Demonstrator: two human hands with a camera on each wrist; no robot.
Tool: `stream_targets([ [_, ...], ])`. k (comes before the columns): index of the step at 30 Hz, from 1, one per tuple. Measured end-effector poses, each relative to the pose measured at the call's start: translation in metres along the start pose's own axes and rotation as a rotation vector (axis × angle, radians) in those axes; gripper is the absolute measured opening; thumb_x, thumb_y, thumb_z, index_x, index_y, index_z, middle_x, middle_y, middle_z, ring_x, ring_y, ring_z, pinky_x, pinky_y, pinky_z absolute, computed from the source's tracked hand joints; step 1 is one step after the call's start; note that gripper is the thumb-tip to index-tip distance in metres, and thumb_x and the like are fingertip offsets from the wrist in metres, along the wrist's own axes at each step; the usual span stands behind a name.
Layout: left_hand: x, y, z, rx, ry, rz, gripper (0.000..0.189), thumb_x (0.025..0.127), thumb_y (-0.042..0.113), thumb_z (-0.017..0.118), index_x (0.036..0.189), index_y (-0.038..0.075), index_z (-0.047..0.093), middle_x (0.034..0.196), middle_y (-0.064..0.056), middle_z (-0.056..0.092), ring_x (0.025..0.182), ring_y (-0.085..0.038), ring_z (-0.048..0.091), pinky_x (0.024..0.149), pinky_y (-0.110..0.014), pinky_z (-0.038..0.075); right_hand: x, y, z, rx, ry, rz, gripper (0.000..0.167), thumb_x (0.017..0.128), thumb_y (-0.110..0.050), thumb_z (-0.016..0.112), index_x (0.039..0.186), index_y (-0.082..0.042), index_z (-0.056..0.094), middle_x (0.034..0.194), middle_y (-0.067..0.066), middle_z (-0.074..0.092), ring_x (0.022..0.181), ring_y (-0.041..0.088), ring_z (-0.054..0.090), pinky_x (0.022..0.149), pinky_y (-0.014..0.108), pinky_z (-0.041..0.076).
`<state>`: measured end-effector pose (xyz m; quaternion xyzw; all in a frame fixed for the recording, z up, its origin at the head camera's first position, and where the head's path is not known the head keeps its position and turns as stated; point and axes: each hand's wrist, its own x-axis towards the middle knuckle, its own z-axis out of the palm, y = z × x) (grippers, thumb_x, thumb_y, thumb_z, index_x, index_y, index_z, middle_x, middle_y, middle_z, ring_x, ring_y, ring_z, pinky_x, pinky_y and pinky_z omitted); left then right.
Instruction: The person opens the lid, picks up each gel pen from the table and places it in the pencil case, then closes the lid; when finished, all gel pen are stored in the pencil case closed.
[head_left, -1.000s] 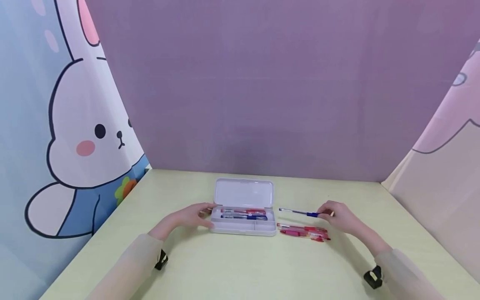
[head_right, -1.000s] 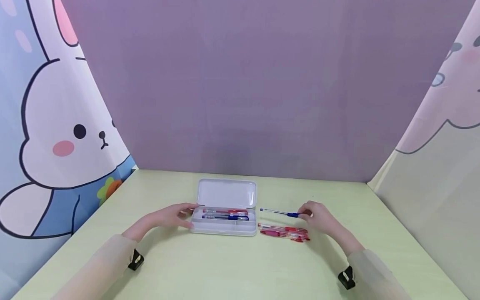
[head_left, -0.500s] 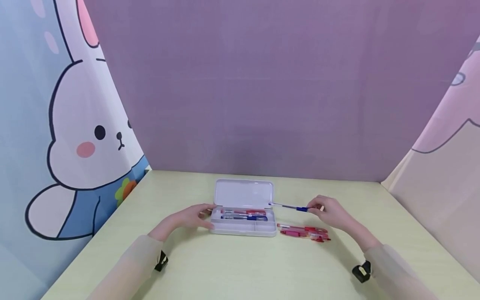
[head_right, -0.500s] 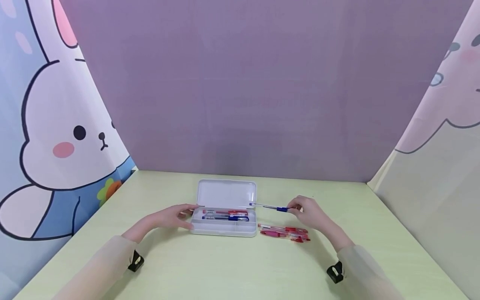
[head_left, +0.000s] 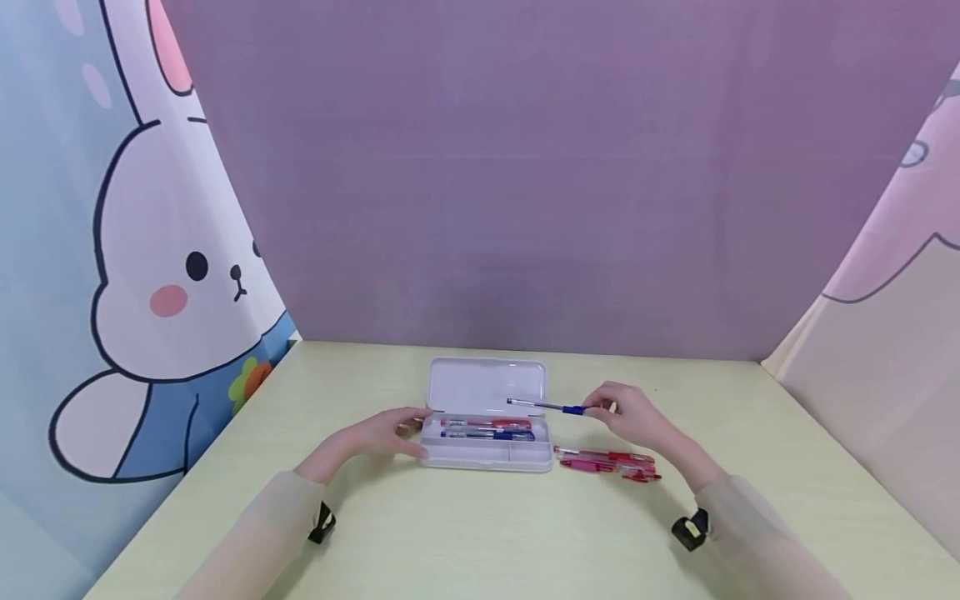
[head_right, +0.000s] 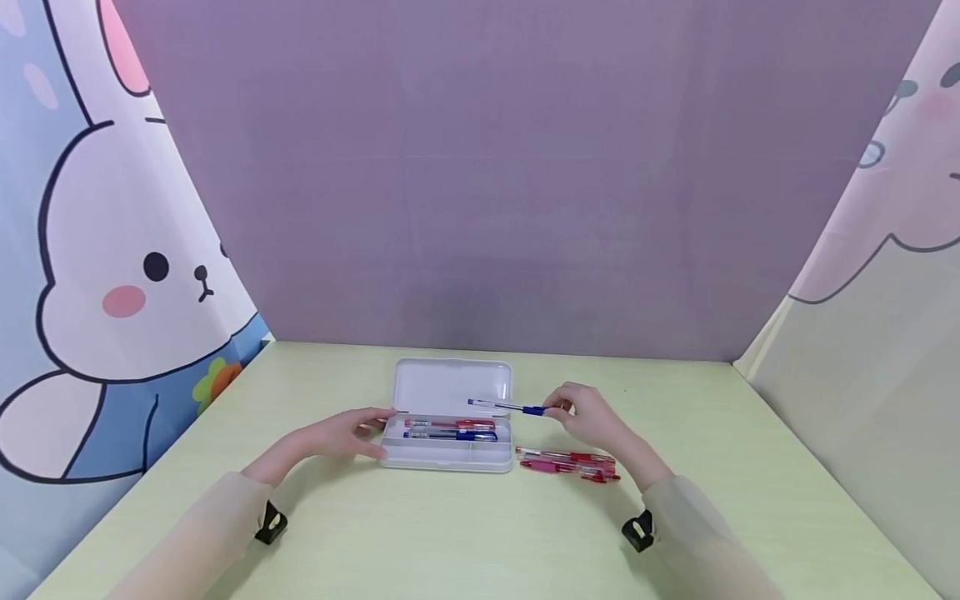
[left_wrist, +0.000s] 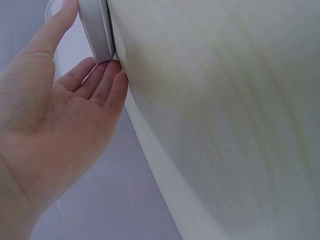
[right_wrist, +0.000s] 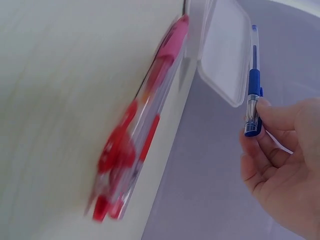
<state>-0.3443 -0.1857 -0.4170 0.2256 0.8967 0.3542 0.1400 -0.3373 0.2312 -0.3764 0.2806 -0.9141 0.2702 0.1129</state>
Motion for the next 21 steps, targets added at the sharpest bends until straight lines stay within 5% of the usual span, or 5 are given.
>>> stream_targets([
  [21,-0.002,0.002,0.000,0.005,0.001,0.015,0.077,0.080,0.031,0.075,0.141,0.003,0.039,0.141,-0.019,0.044,0.125,-0.036,0.045,0.107,-0.051,0.036,0.029,-0.037,0.030,0.044,-0.057,-0.095,0.008,0.087,-0.006,0.065,0.092,-0.007,0.071,0.082,-0.001,0.064,0.072,0.007,0.052,0.061,0.019,0.047],
])
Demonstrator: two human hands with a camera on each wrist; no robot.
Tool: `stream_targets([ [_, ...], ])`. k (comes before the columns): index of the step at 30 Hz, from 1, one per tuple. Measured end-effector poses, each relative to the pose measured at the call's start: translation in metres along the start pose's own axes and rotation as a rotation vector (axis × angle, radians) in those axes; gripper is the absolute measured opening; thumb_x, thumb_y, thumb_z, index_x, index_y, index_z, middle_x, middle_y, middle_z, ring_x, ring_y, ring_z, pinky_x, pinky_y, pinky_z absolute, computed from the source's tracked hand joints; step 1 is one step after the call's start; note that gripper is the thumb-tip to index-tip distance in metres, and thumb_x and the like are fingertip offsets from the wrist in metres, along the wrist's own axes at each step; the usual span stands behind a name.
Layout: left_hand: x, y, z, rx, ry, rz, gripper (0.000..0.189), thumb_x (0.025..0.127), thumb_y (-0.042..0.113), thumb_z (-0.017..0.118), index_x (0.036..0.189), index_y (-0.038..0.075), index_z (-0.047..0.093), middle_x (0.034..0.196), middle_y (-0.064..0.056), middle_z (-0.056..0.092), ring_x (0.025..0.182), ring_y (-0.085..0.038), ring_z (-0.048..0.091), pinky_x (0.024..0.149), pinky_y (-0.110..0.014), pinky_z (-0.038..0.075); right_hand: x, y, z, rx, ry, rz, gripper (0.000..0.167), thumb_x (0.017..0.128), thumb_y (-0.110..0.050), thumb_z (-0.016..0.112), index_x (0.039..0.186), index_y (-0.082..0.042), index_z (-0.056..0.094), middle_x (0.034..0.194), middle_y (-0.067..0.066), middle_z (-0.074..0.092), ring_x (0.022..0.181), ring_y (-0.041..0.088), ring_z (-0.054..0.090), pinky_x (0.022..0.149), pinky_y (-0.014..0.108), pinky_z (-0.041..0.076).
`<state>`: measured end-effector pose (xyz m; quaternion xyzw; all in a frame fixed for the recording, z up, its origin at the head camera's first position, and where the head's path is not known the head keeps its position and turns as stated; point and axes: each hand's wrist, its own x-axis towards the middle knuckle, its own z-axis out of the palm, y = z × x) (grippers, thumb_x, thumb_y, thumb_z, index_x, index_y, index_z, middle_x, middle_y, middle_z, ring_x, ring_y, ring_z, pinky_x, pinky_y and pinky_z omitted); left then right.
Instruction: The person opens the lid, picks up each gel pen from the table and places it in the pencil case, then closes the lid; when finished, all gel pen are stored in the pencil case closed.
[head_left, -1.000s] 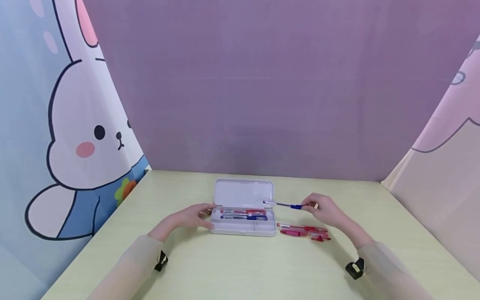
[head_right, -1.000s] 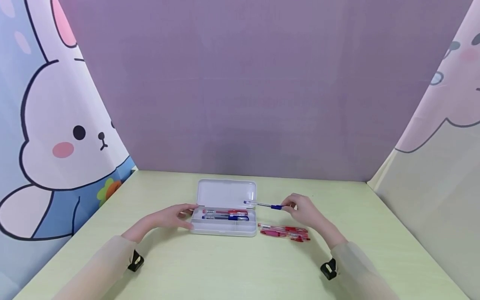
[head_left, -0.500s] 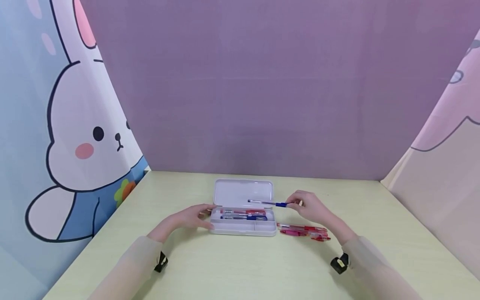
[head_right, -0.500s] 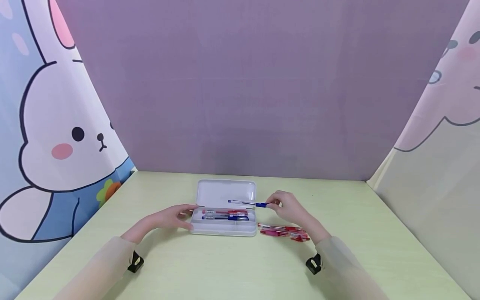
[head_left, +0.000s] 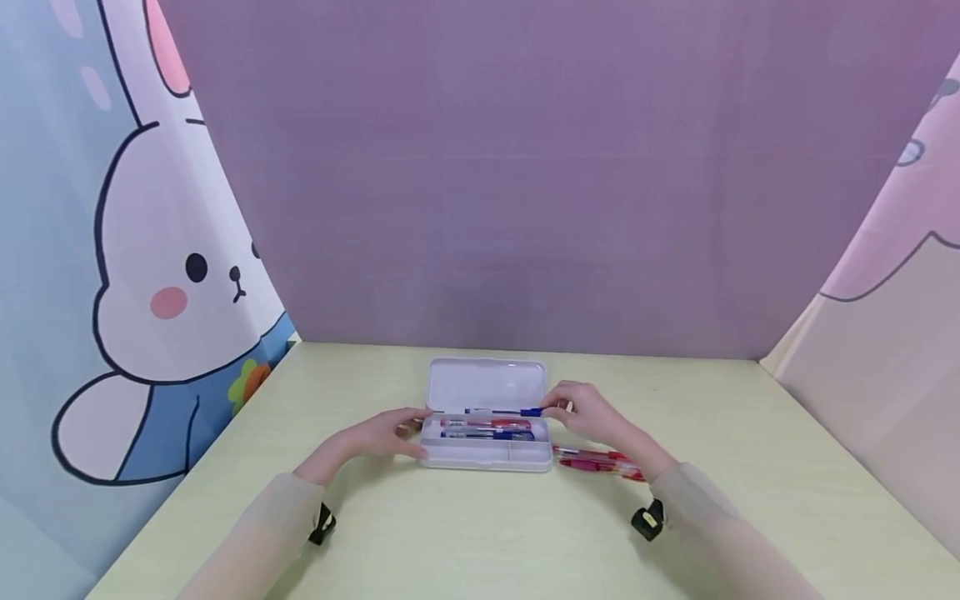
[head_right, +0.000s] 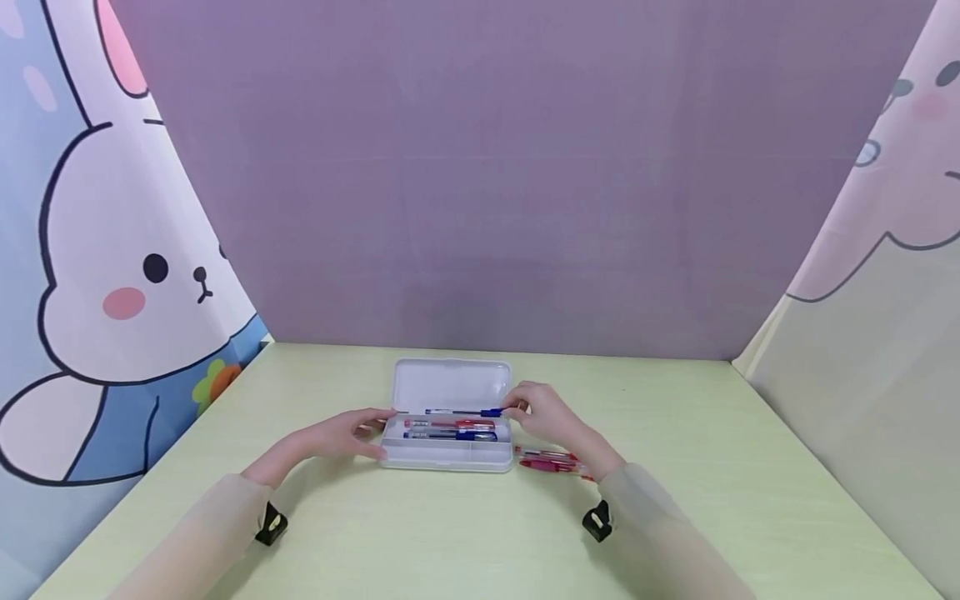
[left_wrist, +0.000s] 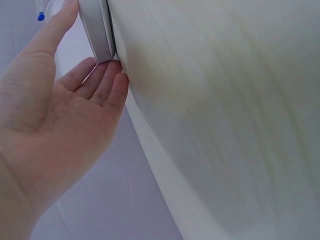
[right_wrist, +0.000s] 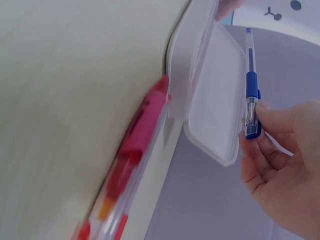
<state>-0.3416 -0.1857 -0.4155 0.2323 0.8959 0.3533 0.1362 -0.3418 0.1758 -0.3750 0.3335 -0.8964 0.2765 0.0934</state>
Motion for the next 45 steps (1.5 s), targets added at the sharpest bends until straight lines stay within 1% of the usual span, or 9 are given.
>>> stream_targets([
  [4,0.002,-0.001,0.000,-0.003,0.000,0.000,0.076,0.080,0.032,0.074,0.141,0.004,0.039,0.140,-0.018,0.045,0.125,-0.036,0.045,0.107,-0.051,0.036,0.004,-0.005,0.008,0.010,-0.024,-0.009,0.008,0.086,-0.004,0.064,0.092,-0.005,0.070,0.084,0.001,0.064,0.073,0.007,0.053,0.062,0.019,0.048],
  [10,0.002,-0.001,-0.001,-0.002,-0.001,-0.002,0.076,0.079,0.032,0.075,0.141,0.004,0.040,0.140,-0.018,0.045,0.125,-0.036,0.045,0.107,-0.051,0.036,0.009,-0.012,0.016,0.043,-0.069,0.022,0.008,0.088,-0.005,0.063,0.093,-0.006,0.070,0.083,-0.001,0.063,0.075,0.007,0.053,0.064,0.019,0.048],
  [14,0.003,-0.001,0.000,0.000,-0.001,-0.006,0.076,0.079,0.032,0.075,0.141,0.005,0.040,0.140,-0.018,0.045,0.125,-0.035,0.045,0.108,-0.050,0.036,0.011,-0.015,0.021,0.058,-0.083,0.005,0.008,0.087,-0.004,0.063,0.092,-0.004,0.069,0.083,0.001,0.064,0.075,0.009,0.055,0.065,0.020,0.050],
  [17,0.004,-0.001,0.000,-0.002,0.000,-0.008,0.076,0.079,0.033,0.075,0.141,0.006,0.040,0.141,-0.017,0.044,0.125,-0.034,0.045,0.108,-0.050,0.036,0.012,-0.013,0.025,0.047,-0.094,-0.009,0.007,0.086,-0.003,0.064,0.092,-0.002,0.069,0.084,0.004,0.065,0.075,0.009,0.055,0.066,0.021,0.050],
  [20,0.005,0.000,0.000,0.006,0.001,0.003,0.076,0.079,0.032,0.075,0.141,0.005,0.040,0.140,-0.017,0.045,0.125,-0.034,0.046,0.107,-0.050,0.037,0.013,-0.011,0.030,0.020,-0.109,-0.008,0.007,0.086,-0.004,0.065,0.092,-0.003,0.069,0.084,0.003,0.065,0.076,0.008,0.056,0.068,0.021,0.051],
  [26,0.004,-0.003,0.001,-0.002,0.001,0.004,0.077,0.079,0.031,0.075,0.141,0.003,0.039,0.139,-0.019,0.046,0.124,-0.036,0.046,0.106,-0.051,0.038,0.014,-0.009,0.036,0.002,-0.141,-0.009,0.007,0.087,-0.005,0.065,0.091,-0.002,0.069,0.086,0.003,0.067,0.080,0.012,0.059,0.073,0.025,0.053],
  [32,0.003,-0.006,0.002,-0.007,0.003,0.001,0.076,0.079,0.031,0.075,0.141,0.005,0.041,0.137,-0.019,0.048,0.124,-0.035,0.047,0.106,-0.051,0.038,0.013,-0.009,0.042,0.011,-0.167,-0.043,0.007,0.086,-0.005,0.065,0.089,-0.001,0.070,0.085,0.003,0.065,0.076,0.010,0.058,0.067,0.020,0.051],
  [41,0.003,-0.006,0.001,-0.006,0.010,0.002,0.076,0.078,0.032,0.076,0.140,0.006,0.042,0.136,-0.018,0.048,0.124,-0.034,0.047,0.106,-0.050,0.038,0.015,-0.010,0.045,0.026,-0.182,0.005,0.005,0.086,-0.004,0.065,0.089,-0.002,0.068,0.084,0.002,0.064,0.076,0.009,0.059,0.068,0.019,0.052],
  [45,0.003,-0.005,0.001,-0.004,0.009,0.003,0.075,0.078,0.033,0.076,0.140,0.006,0.042,0.136,-0.017,0.048,0.124,-0.034,0.047,0.106,-0.050,0.038,0.016,-0.010,0.044,-0.013,-0.182,0.015,0.006,0.085,-0.003,0.065,0.088,-0.002,0.070,0.083,0.001,0.062,0.077,0.010,0.057,0.069,0.020,0.052],
])
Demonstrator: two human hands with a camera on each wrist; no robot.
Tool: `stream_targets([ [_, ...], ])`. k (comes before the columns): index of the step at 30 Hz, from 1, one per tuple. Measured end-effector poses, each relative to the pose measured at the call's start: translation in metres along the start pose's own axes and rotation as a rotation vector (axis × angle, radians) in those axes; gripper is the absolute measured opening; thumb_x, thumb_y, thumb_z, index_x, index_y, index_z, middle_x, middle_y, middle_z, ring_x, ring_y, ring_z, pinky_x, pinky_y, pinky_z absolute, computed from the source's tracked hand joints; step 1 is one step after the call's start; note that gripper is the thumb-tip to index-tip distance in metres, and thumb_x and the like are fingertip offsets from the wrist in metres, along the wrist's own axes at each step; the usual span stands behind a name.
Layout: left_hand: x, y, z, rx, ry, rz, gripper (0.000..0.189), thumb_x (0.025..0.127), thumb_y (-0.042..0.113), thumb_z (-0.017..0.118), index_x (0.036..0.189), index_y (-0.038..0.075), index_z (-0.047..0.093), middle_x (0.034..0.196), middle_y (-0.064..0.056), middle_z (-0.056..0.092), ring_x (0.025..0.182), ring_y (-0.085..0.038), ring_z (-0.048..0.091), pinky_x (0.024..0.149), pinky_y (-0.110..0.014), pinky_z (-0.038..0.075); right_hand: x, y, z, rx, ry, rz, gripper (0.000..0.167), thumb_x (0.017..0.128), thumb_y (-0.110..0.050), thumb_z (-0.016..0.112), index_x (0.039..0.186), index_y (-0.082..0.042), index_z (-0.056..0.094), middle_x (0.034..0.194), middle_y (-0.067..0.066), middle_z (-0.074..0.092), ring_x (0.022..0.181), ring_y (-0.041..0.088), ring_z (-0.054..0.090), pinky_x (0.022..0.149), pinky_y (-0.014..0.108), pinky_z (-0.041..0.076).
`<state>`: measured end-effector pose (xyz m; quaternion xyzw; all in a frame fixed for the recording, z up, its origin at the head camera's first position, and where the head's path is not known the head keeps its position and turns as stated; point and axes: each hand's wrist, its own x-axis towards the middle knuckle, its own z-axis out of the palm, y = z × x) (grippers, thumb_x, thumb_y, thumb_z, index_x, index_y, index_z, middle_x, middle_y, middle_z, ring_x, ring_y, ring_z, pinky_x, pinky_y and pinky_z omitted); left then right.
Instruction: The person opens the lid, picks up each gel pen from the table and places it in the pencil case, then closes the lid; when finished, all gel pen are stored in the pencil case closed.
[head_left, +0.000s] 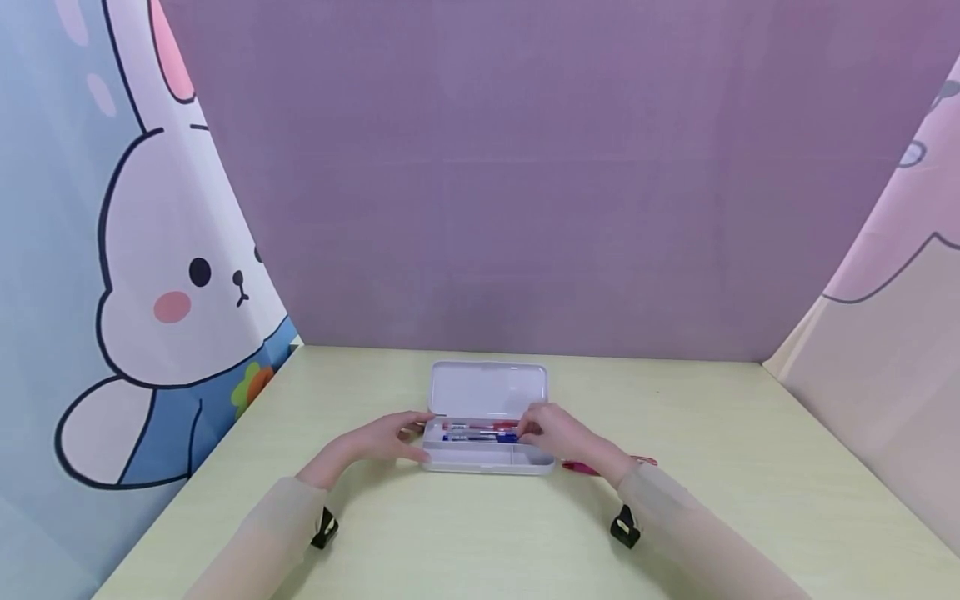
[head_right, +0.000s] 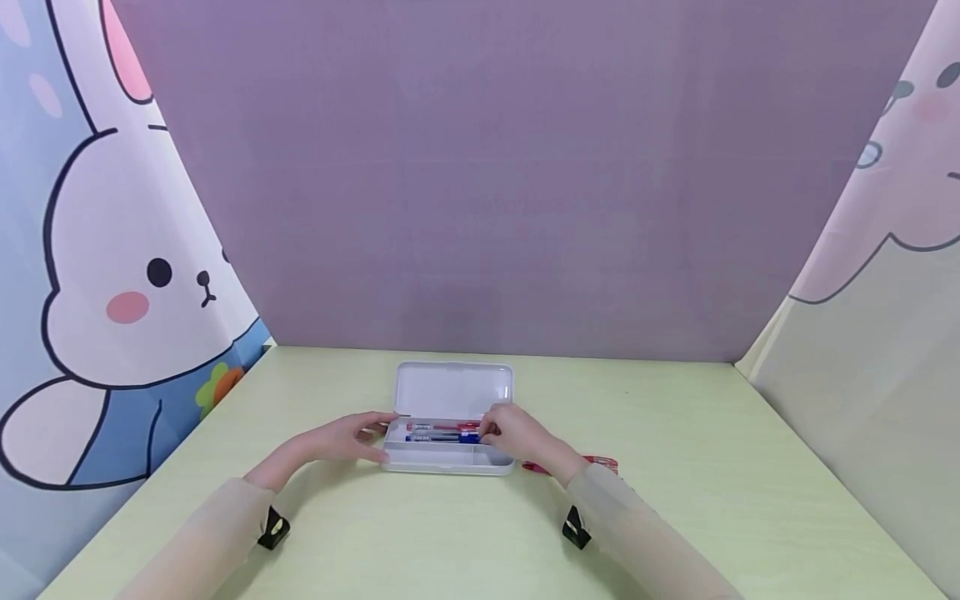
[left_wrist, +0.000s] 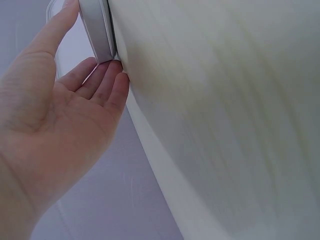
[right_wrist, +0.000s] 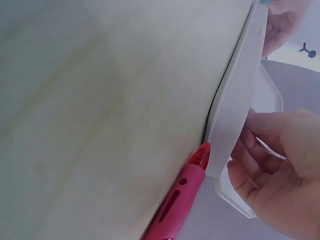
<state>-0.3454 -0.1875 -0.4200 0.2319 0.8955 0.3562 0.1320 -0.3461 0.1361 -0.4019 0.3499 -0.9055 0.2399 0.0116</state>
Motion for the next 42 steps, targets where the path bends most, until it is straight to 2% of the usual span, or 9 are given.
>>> stream_targets([
  [7,0.002,-0.001,0.001,0.000,-0.002,0.003,0.075,0.079,0.032,0.075,0.140,0.006,0.041,0.137,-0.017,0.048,0.124,-0.034,0.047,0.106,-0.050,0.038,0.000,0.002,-0.002,-0.036,0.002,0.005,0.007,0.084,-0.001,0.065,0.086,-0.004,0.071,0.084,0.001,0.061,0.078,0.011,0.057,0.070,0.023,0.052],
  [14,0.005,-0.002,0.002,0.000,-0.002,-0.004,0.076,0.079,0.033,0.075,0.141,0.007,0.041,0.137,-0.017,0.047,0.124,-0.034,0.047,0.106,-0.050,0.038,-0.002,0.006,-0.006,-0.032,0.026,0.017,0.009,0.083,0.002,0.065,0.090,-0.002,0.070,0.087,0.004,0.064,0.083,0.016,0.061,0.076,0.030,0.055],
  [20,0.006,-0.001,0.003,0.000,0.002,-0.014,0.075,0.079,0.032,0.075,0.141,0.007,0.041,0.137,-0.018,0.047,0.125,-0.035,0.046,0.106,-0.050,0.037,-0.005,0.012,-0.016,0.012,0.051,0.044,0.008,0.085,-0.004,0.065,0.091,-0.005,0.070,0.086,0.001,0.066,0.079,0.012,0.058,0.071,0.025,0.052],
  [25,0.006,0.001,0.003,0.003,0.006,-0.017,0.075,0.079,0.032,0.075,0.141,0.007,0.041,0.137,-0.018,0.047,0.124,-0.035,0.046,0.106,-0.051,0.037,-0.012,0.019,-0.025,0.068,0.062,0.065,0.011,0.089,-0.012,0.063,0.096,-0.008,0.071,0.088,-0.003,0.066,0.081,0.010,0.057,0.073,0.024,0.051],
  [33,0.007,0.006,0.000,0.005,0.020,-0.037,0.075,0.079,0.032,0.075,0.141,0.008,0.041,0.138,-0.017,0.047,0.125,-0.034,0.046,0.106,-0.049,0.038,-0.024,0.036,-0.039,0.013,0.116,-0.004,0.015,0.089,-0.014,0.064,0.099,-0.006,0.070,0.090,-0.001,0.068,0.083,0.012,0.062,0.073,0.025,0.054],
  [42,0.008,0.007,0.001,0.006,0.021,-0.034,0.076,0.079,0.032,0.075,0.141,0.007,0.041,0.139,-0.017,0.046,0.124,-0.035,0.046,0.106,-0.051,0.038,-0.043,0.049,-0.054,-0.003,0.153,0.012,0.019,0.089,-0.020,0.064,0.103,-0.009,0.069,0.094,-0.003,0.068,0.087,0.013,0.063,0.076,0.028,0.055],
])
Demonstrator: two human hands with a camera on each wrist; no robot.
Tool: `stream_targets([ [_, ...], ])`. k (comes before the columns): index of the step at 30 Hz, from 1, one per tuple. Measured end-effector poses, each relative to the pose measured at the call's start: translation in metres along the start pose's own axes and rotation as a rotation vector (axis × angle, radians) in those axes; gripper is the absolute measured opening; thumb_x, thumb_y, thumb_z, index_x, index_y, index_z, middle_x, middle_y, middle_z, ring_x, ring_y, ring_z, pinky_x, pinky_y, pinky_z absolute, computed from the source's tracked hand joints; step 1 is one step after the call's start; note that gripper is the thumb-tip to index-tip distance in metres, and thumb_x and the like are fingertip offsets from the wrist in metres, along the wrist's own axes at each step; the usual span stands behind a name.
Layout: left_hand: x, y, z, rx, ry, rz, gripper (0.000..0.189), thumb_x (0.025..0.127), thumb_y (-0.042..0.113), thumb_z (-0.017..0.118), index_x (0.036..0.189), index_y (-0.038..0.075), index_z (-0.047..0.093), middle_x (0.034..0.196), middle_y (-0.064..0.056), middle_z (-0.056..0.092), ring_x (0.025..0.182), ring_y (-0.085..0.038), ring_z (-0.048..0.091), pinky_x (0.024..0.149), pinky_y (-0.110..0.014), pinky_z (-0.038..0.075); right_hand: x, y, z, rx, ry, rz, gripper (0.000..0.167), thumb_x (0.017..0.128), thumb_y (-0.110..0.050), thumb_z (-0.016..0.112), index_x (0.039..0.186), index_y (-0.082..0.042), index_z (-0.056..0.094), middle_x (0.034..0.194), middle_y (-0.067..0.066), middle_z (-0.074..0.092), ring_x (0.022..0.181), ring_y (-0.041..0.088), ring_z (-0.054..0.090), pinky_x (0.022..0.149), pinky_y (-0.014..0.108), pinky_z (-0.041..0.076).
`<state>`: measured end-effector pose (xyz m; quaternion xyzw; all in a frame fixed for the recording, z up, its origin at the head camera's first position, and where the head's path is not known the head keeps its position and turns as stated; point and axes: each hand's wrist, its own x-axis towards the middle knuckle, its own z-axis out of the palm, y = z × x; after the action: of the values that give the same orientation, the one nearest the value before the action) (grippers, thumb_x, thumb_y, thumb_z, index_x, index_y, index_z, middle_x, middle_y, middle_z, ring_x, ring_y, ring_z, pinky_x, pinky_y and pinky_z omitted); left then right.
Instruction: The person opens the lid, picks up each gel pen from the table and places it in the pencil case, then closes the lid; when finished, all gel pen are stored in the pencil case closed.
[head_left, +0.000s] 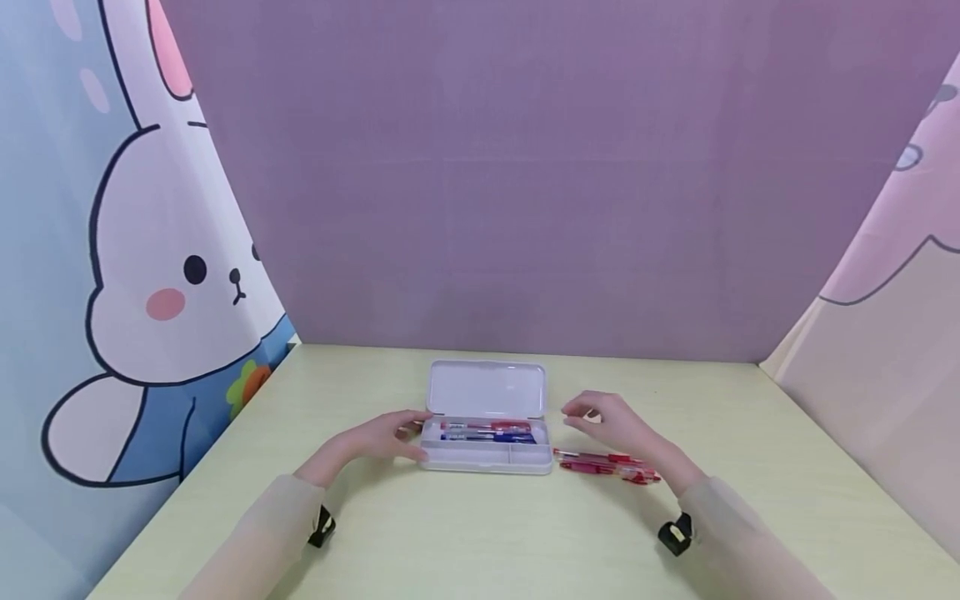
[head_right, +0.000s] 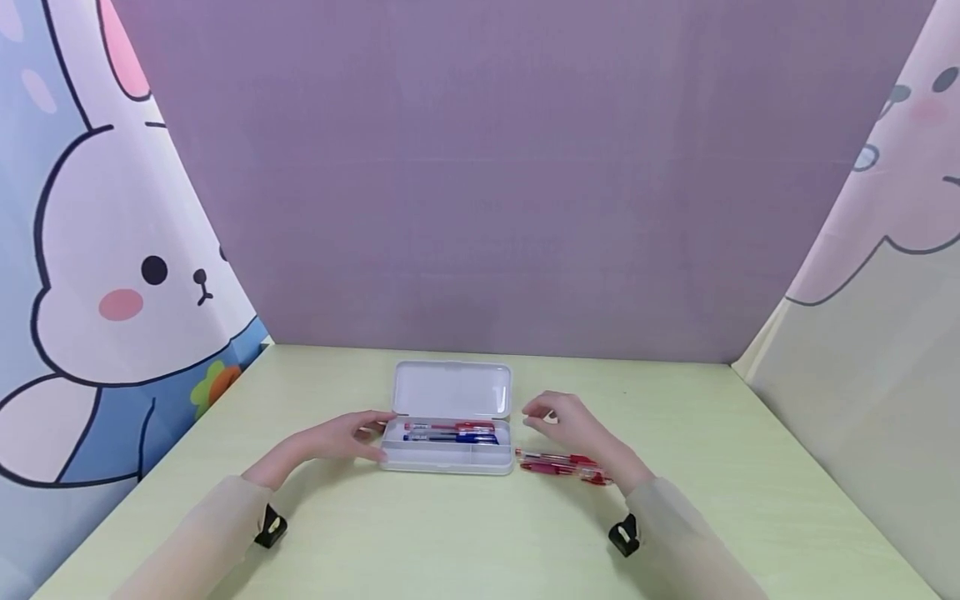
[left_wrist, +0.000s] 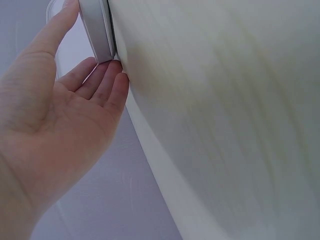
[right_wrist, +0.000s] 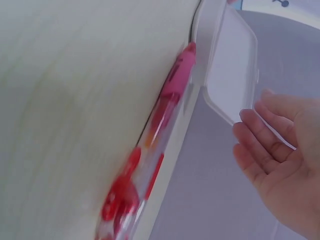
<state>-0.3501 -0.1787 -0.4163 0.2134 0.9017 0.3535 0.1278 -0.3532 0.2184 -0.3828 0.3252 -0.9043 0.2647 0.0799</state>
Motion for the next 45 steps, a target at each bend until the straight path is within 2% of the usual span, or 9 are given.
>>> stream_targets([
  [6,0.000,-0.002,0.000,-0.010,-0.001,0.004,0.076,0.079,0.032,0.075,0.141,0.006,0.041,0.140,-0.018,0.045,0.124,-0.035,0.046,0.106,-0.051,0.037,-0.015,0.010,-0.011,-0.012,0.014,0.025,0.020,0.089,-0.022,0.065,0.103,-0.008,0.069,0.094,-0.004,0.068,0.088,0.013,0.064,0.077,0.033,0.056],
  [15,0.001,-0.003,0.000,0.019,0.001,0.013,0.077,0.078,0.034,0.075,0.142,0.007,0.041,0.140,-0.017,0.045,0.123,-0.033,0.048,0.105,-0.050,0.039,-0.035,0.023,-0.021,-0.030,0.048,0.004,0.013,0.088,-0.013,0.065,0.099,-0.008,0.069,0.090,-0.002,0.068,0.082,0.010,0.063,0.072,0.028,0.055],
  [24,0.000,-0.003,0.000,0.016,0.001,-0.004,0.077,0.078,0.034,0.076,0.142,0.009,0.041,0.141,-0.017,0.045,0.122,-0.033,0.048,0.105,-0.050,0.039,-0.051,0.036,-0.027,-0.020,0.000,0.043,0.018,0.088,-0.015,0.065,0.101,-0.002,0.068,0.092,0.000,0.068,0.082,0.011,0.062,0.071,0.026,0.055],
  [34,-0.005,0.004,-0.002,0.021,-0.008,0.001,0.078,0.079,0.034,0.075,0.142,0.006,0.040,0.139,-0.017,0.047,0.123,-0.033,0.048,0.105,-0.051,0.038,-0.066,0.045,-0.031,-0.012,-0.014,0.022,0.017,0.089,-0.012,0.063,0.100,0.000,0.068,0.089,0.003,0.068,0.077,0.004,0.060,0.066,0.023,0.054],
  [45,-0.004,0.004,-0.001,0.020,0.000,0.001,0.077,0.078,0.033,0.075,0.141,0.006,0.041,0.138,-0.016,0.047,0.122,-0.032,0.048,0.106,-0.050,0.038,-0.073,0.055,-0.034,-0.006,-0.053,0.079,0.019,0.089,-0.016,0.064,0.100,-0.001,0.068,0.089,0.002,0.068,0.076,0.004,0.059,0.065,0.022,0.053],
])
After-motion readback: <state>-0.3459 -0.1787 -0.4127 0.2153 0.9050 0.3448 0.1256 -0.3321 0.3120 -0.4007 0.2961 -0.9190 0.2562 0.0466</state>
